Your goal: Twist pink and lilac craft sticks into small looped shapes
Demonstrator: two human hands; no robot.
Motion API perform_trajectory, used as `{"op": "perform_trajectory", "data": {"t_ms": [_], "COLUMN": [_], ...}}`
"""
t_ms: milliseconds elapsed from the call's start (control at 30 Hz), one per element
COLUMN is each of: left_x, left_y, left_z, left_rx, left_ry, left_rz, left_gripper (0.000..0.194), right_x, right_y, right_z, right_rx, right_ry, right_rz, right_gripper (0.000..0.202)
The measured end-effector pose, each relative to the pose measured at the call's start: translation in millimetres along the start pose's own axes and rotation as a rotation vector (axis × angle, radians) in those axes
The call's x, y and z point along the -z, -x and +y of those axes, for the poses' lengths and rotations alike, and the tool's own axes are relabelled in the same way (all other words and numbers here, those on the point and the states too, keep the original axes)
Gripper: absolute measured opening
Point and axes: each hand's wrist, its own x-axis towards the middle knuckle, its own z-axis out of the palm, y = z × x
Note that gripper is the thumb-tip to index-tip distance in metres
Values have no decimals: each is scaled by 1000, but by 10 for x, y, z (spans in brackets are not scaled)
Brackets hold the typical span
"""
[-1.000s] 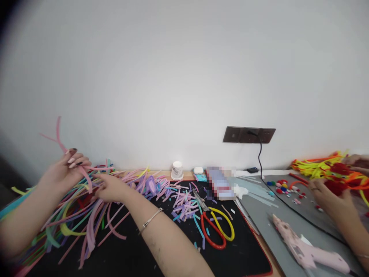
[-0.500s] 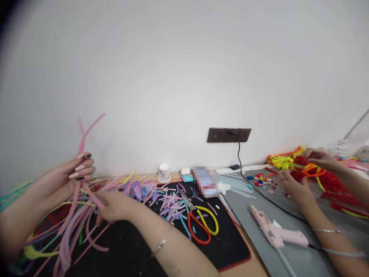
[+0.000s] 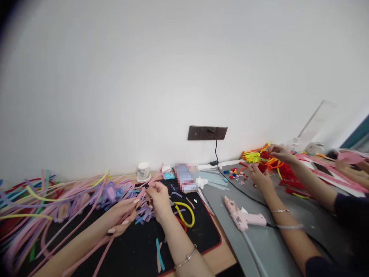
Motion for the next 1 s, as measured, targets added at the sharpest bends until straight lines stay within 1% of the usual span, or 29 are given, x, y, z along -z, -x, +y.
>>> {"op": "perform_trajectory", "data": {"t_ms": [100, 200, 300, 433, 533, 600, 667, 700, 733, 833, 867, 933, 1000], "left_x": [50, 56, 23, -56, -112, -128, -119, -107, -92, -42, -28, -7, 6], "left_y": [-88, -78, -47, -6, 57, 106, 142, 150, 153, 130, 117, 94, 79], "left_z": [-104, -145, -171, -205, -205, -191, -176, -170, -165, -160, -162, -170, -185], "left_rx": [-27, -32, -10, 50, 117, 188, 230, 227, 203, 77, 43, -8, -20], "left_ry": [49, 71, 63, 22, -2, -9, 2, 16, 31, 64, 65, 63, 66], "left_rz": [28, 48, 44, 32, -12, -73, -135, -143, -125, 33, 68, 88, 72], "left_gripper": [43, 42, 38, 35, 32, 34, 36, 38, 38, 40, 40, 40, 39], "right_x": [31, 13, 28, 110, 154, 151, 119, 95, 68, -8, -24, -37, -26], "right_y": [-18, -12, -19, -58, -79, -72, -43, -22, 2, 68, 83, 97, 90], "right_z": [68, 65, 62, 95, 107, 107, 112, 119, 129, 172, 185, 197, 190], "right_rx": [85, 129, 154, 147, 139, 97, 37, 11, -10, -76, -103, -137, -133], "right_ry": [23, 22, 59, 195, 269, 271, 241, 222, 209, 211, 217, 214, 178], "right_rz": [58, 78, 87, 117, 115, 81, 43, 25, 3, -81, -105, -129, -124], "right_gripper": [24, 21, 18, 15, 16, 19, 22, 22, 22, 21, 21, 22, 24]}}
